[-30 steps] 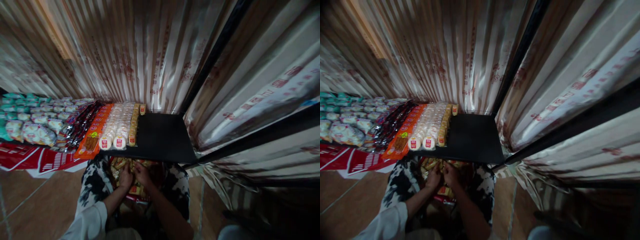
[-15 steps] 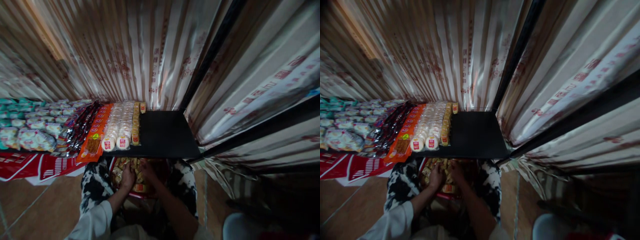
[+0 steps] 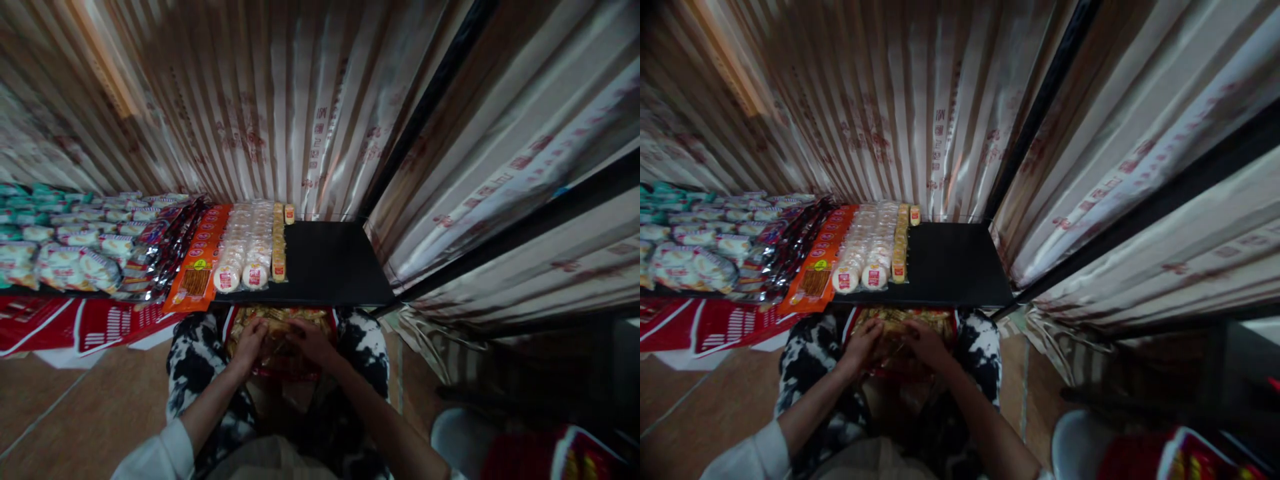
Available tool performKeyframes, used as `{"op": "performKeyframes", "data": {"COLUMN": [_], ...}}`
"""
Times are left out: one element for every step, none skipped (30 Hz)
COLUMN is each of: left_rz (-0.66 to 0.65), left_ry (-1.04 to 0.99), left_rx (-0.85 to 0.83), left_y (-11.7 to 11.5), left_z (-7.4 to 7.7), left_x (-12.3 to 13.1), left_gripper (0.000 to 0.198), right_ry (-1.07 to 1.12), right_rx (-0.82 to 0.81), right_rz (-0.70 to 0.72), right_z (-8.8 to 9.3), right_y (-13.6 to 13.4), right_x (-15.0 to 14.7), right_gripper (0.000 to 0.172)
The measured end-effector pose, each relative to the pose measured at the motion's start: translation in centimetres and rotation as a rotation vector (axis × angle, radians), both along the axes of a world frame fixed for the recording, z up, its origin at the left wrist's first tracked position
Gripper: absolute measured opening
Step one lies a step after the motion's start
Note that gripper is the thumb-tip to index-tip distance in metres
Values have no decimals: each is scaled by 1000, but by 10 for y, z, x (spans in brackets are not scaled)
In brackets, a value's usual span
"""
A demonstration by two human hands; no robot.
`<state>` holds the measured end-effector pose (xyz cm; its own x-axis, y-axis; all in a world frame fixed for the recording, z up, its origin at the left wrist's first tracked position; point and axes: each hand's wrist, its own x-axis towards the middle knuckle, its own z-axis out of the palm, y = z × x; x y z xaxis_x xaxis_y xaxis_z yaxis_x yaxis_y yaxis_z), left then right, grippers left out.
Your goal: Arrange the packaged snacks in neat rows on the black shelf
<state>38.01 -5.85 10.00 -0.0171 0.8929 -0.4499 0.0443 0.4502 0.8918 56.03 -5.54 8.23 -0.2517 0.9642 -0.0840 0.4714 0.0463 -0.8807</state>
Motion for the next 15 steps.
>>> {"op": "performKeyframes", "data": {"left_rz": [-27, -54, -82, -104, -121, -133, -140, -138, -134, -134, -134, -138, -146, -160, -176], "left_ry": [-26, -46, -63, -77, -89, -95, -97, -93, -87, -78, -67, -52, -35, -21, -11], "left_rx": [11, 28, 43, 59, 77, 89, 92, 91, 90, 97, 115, 137, 161, 177, 184], "left_y": [2, 4, 6, 8, 10, 12, 14, 16, 19, 21, 24, 28, 32, 36, 41], "left_z": [5, 11, 16, 22, 28, 33, 38, 43, 47, 51, 55, 58, 61, 63, 66], "left_x": [0, 0, 1, 3, 5, 8, 11, 14, 18, 22, 25, 29, 33, 36, 39], "left_gripper": [30, 35, 38, 40, 42, 43, 43, 43, 42, 41, 38, 36, 34, 31, 29], "right_ry": [36, 87, 150, 218, 281, 332, 370, 394, 405, 406, 395, 366, 322, 273, 226], "right_rx": [-32, -68, -107, -144, -178, -204, -219, -226, -226, -220, -205, -175, -132, -82, -33], "right_rz": [-1, -1, 1, 0, -1, -6, -13, -21, -27, -32, -39, -56, -81, -116, -156], "right_z": [4, 8, 12, 15, 17, 20, 23, 25, 27, 29, 31, 33, 34, 36, 39], "right_y": [-1, -1, -1, 0, 1, 2, 3, 3, 4, 5, 6, 8, 10, 13, 16], "right_x": [2, 4, 5, 6, 6, 7, 7, 8, 8, 10, 11, 13, 16, 19, 22], "right_gripper": [30, 30, 31, 32, 35, 39, 41, 42, 43, 42, 41, 40, 38, 37, 36]}}
